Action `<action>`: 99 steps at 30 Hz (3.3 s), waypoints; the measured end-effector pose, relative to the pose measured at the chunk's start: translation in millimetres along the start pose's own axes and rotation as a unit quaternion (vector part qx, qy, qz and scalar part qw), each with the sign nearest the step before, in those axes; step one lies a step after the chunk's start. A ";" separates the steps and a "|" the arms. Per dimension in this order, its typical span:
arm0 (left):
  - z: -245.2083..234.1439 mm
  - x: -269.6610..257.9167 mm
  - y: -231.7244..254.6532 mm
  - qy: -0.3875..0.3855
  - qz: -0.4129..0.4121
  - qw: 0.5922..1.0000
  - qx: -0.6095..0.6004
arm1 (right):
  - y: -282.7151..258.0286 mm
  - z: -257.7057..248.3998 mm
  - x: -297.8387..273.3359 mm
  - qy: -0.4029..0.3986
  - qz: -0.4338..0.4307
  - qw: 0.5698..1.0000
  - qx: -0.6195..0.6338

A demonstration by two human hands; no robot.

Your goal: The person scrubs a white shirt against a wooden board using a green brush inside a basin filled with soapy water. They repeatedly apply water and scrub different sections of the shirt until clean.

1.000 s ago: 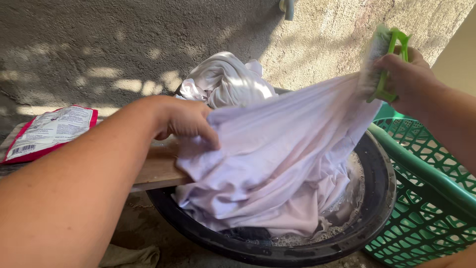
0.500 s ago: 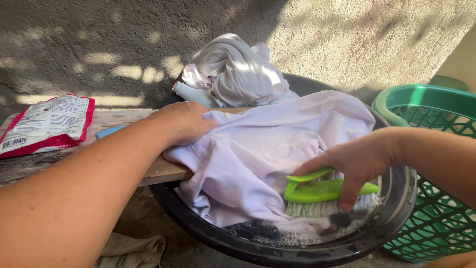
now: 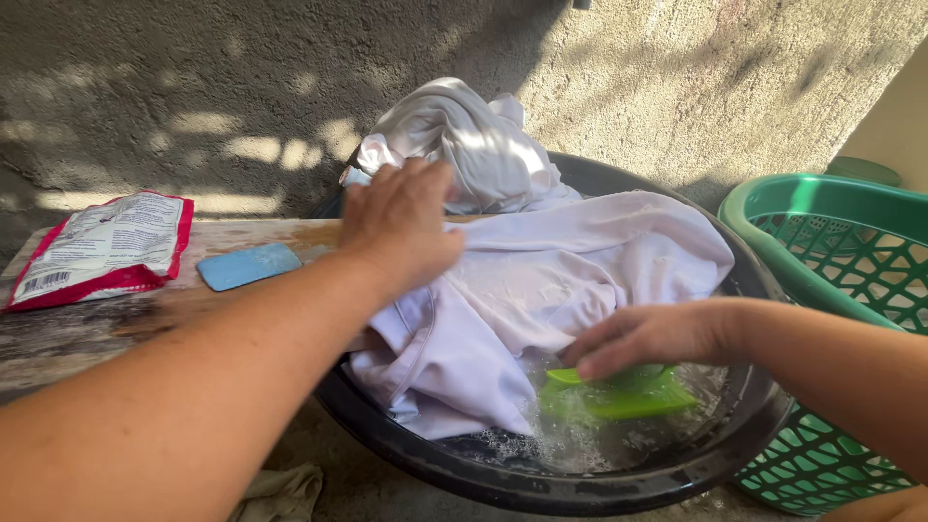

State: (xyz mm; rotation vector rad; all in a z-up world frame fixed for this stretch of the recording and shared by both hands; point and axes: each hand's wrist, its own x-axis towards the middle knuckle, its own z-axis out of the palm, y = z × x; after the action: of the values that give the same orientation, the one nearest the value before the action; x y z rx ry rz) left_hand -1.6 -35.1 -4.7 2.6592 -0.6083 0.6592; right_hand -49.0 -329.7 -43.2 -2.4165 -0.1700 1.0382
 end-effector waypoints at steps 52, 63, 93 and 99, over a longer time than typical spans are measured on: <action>8.6 -7.4 42.7 -0.155 0.031 0.987 0.019 | -19.5 14.6 -5.9 0.278 -0.059 0.836 0.470; -32.4 -21.1 -30.6 -0.216 -0.243 0.940 0.106 | -21.9 10.6 -51.5 0.052 0.004 0.972 -0.228; -32.3 -45.6 -33.8 -0.142 -0.137 0.977 0.077 | -121.5 44.2 15.4 0.354 -0.193 0.905 -0.137; -27.8 -46.8 -36.3 -0.120 -0.138 0.981 0.068 | -52.2 -31.0 17.0 0.361 0.068 0.929 -0.042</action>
State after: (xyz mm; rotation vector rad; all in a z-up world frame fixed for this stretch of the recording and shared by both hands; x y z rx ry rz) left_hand -31.8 22.3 -12.7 2.9009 -0.2492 0.3141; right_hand -10.9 -291.6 -10.4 -2.7432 0.2155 0.1349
